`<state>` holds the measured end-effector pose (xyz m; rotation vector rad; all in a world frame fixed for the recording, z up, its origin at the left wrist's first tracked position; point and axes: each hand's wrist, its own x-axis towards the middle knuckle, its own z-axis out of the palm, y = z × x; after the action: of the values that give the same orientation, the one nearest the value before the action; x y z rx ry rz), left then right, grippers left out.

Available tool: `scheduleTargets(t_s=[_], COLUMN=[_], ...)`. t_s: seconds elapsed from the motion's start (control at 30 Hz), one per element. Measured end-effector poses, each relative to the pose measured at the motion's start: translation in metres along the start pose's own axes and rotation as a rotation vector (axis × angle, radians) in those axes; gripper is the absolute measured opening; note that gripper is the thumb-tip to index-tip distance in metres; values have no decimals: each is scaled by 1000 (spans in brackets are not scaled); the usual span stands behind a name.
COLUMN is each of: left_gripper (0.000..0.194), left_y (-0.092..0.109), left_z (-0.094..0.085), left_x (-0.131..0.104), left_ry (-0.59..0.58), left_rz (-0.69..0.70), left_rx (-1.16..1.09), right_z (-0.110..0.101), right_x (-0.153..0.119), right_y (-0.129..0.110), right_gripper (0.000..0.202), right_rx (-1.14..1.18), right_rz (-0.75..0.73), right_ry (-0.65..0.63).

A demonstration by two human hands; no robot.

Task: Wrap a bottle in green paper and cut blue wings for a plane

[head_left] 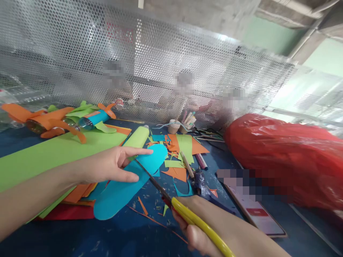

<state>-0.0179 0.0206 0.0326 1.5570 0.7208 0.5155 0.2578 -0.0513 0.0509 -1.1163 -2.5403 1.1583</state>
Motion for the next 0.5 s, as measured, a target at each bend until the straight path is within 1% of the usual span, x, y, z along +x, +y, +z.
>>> scheduleTargets(t_s=[0.1,0.33,0.5], left_gripper=[76,80,83], left_y=[-2,1,-5], left_z=[-1,0,-1], left_x=[0,-3,-2], left_ry=[-11,13,6], left_rz=[-4,-62,-53], left_rx=[28,66,44], right_z=[1,3,1], right_x=[-1,-1,1], right_y=[0,0,3], right_gripper=[67,66,64], right_rx=[-11,-20,-52], right_rz=[-25,-26,-53], right_ry=[5,25,-47])
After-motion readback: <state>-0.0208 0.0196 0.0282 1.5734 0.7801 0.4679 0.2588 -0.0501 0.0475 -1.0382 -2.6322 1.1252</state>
